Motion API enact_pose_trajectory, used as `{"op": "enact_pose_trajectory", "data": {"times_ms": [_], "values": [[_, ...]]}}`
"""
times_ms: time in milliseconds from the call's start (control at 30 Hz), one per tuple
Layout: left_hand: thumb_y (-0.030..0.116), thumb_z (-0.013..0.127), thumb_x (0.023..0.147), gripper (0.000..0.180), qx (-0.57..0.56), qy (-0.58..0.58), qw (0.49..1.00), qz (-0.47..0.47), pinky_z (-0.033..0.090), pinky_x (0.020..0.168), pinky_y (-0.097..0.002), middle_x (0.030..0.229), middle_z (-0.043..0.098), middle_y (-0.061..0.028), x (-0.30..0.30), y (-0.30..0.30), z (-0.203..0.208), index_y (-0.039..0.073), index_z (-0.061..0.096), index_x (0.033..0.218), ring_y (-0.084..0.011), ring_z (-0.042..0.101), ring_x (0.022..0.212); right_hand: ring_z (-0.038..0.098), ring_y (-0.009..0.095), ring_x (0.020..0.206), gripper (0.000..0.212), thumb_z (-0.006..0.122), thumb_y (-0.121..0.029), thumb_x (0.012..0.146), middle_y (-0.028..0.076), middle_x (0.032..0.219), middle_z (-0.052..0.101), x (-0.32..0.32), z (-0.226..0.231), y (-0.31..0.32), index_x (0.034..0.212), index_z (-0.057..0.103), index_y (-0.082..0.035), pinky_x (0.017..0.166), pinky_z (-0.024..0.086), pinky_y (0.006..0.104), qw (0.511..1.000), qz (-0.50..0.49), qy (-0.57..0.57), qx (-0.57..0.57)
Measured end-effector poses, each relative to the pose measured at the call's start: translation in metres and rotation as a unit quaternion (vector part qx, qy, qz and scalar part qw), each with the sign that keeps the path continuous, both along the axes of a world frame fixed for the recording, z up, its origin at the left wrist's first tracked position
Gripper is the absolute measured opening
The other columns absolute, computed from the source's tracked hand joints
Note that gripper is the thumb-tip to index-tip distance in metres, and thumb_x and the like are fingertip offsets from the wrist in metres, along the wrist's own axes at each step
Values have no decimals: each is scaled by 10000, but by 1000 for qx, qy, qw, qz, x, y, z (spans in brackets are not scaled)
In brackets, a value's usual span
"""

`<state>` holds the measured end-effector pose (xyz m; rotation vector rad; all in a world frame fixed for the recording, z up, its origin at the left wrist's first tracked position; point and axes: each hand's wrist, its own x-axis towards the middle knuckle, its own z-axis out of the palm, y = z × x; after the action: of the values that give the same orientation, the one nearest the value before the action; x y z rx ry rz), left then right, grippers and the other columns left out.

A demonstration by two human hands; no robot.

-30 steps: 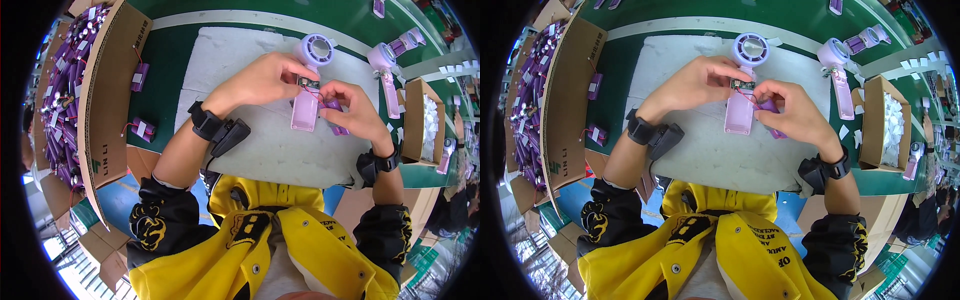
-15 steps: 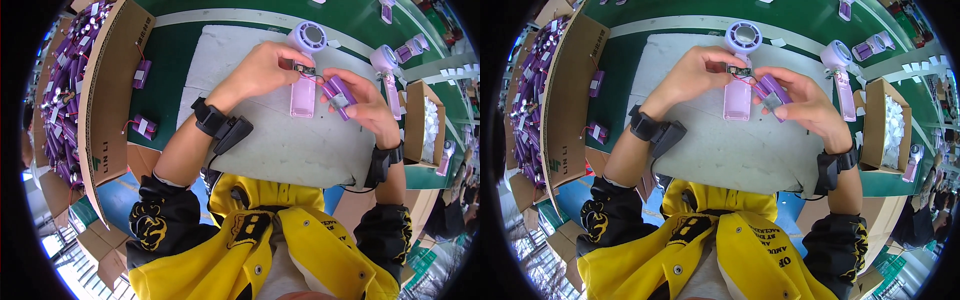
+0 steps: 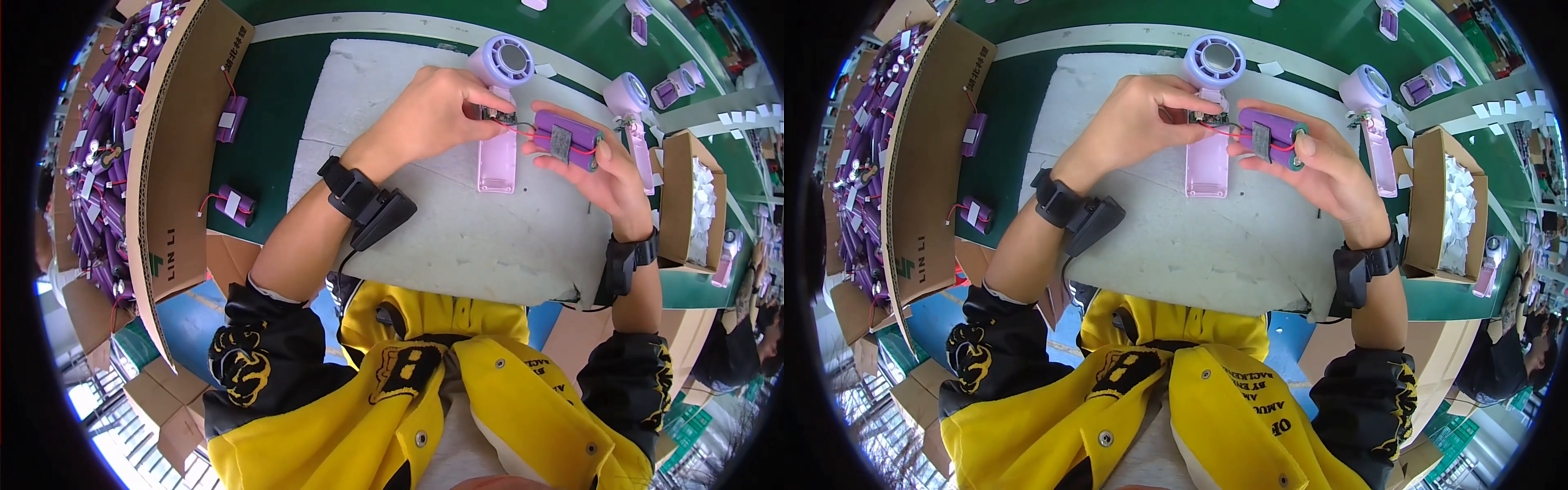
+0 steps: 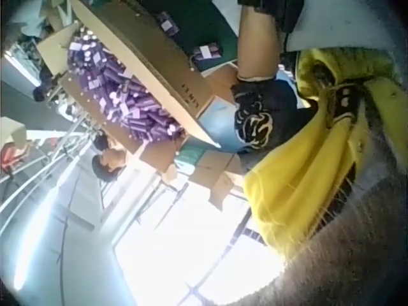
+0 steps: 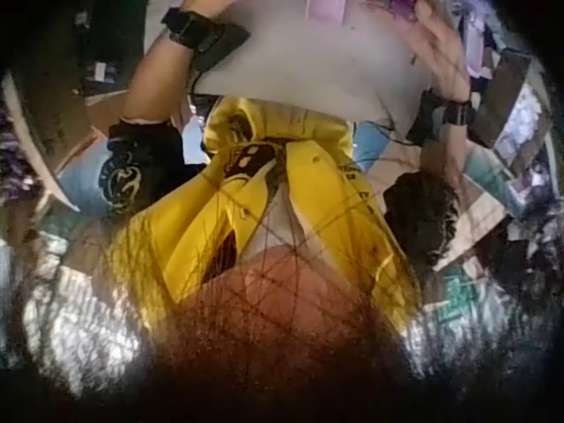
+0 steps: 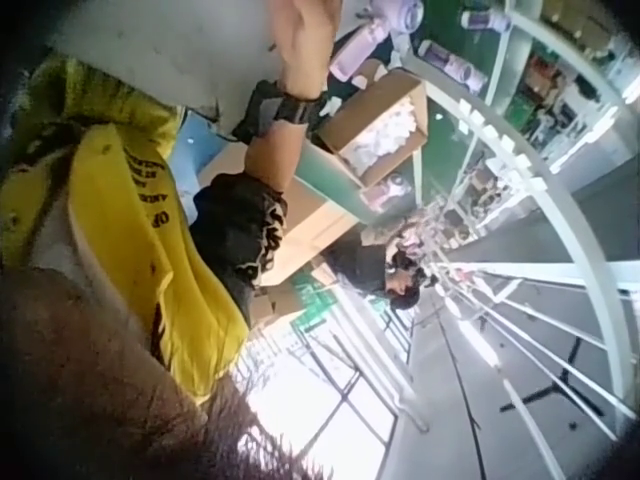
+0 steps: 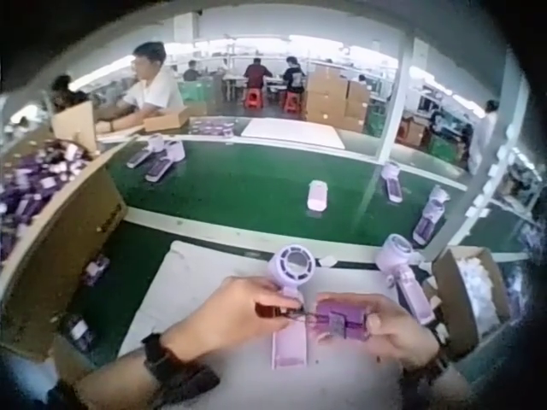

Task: Assembling small handheld fans by inserting internal components like a PCB and batteries into the plastic housing.

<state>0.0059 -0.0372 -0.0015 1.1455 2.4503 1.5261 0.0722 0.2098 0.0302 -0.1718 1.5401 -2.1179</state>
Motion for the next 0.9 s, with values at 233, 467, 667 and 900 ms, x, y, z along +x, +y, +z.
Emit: {"op": "enact_pose_trajectory", "data": {"times_ms": [233, 467, 667, 900], "values": [[122, 789, 724, 286, -2, 23, 1000, -1, 542, 688, -307, 878, 714, -142, -1, 0, 1, 75, 764, 1005, -240, 666, 721, 604, 272, 1124, 1056, 778, -543, 689, 201, 1286, 573, -4, 0, 7, 1413, 384, 115, 961, 469, 320, 994, 20, 49, 93], [127, 766, 728, 280, -6, 3, 1000, 12, 544, 698, -299, 914, 718, -143, 3, 2, 4, 75, 766, 1003, -233, 672, 731, 580, 244, 1151, 930, 848, -324, 656, 159, 1291, 571, 1, 4, 5, 1387, 448, 88, 991, 453, 341, 989, 38, 86, 115], [92, 747, 754, 285, -23, -11, 1000, 14, 539, 690, -278, 988, 724, -137, 4, 0, 6, 85, 761, 1038, -191, 675, 744, 585, 211, 1126, 880, 864, -95, 622, 115, 1276, 585, 14, 3, -17, 1397, 467, 30, 972, 463, 360, 957, 27, 200, 209], [116, 721, 780, 255, -38, -40, 998, 21, 530, 663, -278, 870, 731, -129, 4, 0, 9, 67, 756, 1028, -193, 669, 689, 614, 227, 1008, 771, 855, -87, 617, 100, 1213, 604, 23, 3, -33, 1310, 521, -47, 917, 495, 344, 845, 3, 372, 383]]}}
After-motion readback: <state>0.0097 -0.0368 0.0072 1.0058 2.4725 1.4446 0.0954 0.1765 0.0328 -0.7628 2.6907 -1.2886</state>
